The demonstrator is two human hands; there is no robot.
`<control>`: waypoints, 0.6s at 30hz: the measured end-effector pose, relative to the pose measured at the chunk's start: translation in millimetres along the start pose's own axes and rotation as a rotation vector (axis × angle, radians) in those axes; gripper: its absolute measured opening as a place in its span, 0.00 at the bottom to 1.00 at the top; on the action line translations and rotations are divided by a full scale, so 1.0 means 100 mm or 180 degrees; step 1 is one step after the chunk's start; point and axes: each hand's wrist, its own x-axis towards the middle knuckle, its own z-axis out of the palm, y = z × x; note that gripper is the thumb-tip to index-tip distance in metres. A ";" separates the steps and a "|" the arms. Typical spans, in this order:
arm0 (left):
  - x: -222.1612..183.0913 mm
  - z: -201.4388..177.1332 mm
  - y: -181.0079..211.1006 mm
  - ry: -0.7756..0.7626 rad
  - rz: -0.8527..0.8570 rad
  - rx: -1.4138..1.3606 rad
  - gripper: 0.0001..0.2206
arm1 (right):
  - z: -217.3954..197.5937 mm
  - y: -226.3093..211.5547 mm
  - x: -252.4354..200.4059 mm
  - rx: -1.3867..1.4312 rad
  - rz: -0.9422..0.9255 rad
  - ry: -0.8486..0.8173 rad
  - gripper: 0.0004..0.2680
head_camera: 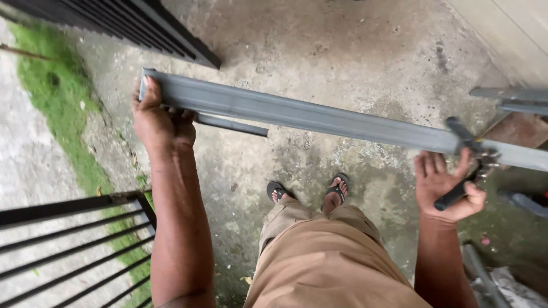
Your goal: Cutting notches into a metal U-channel profile with tin snips and bending it to form a corner.
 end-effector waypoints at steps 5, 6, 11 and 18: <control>0.28 -0.92 -0.23 0.0278 -0.0154 -0.0278 0.15 | 0.15 -0.15 0.20 -0.0325 0.0021 0.0234 0.31; 0.35 -1.11 -0.30 0.0285 -0.0210 -0.0407 0.17 | 0.21 -0.15 0.19 -0.0301 0.0019 0.0246 0.32; 0.78 -2.08 -0.57 0.0406 -0.0397 -0.0765 0.16 | 0.63 0.01 0.05 -0.0398 0.0124 -0.0019 0.32; 1.18 -3.11 -0.77 0.0796 -0.0676 -0.1501 0.16 | 1.12 0.48 -0.06 -0.0952 0.0368 -0.0479 0.37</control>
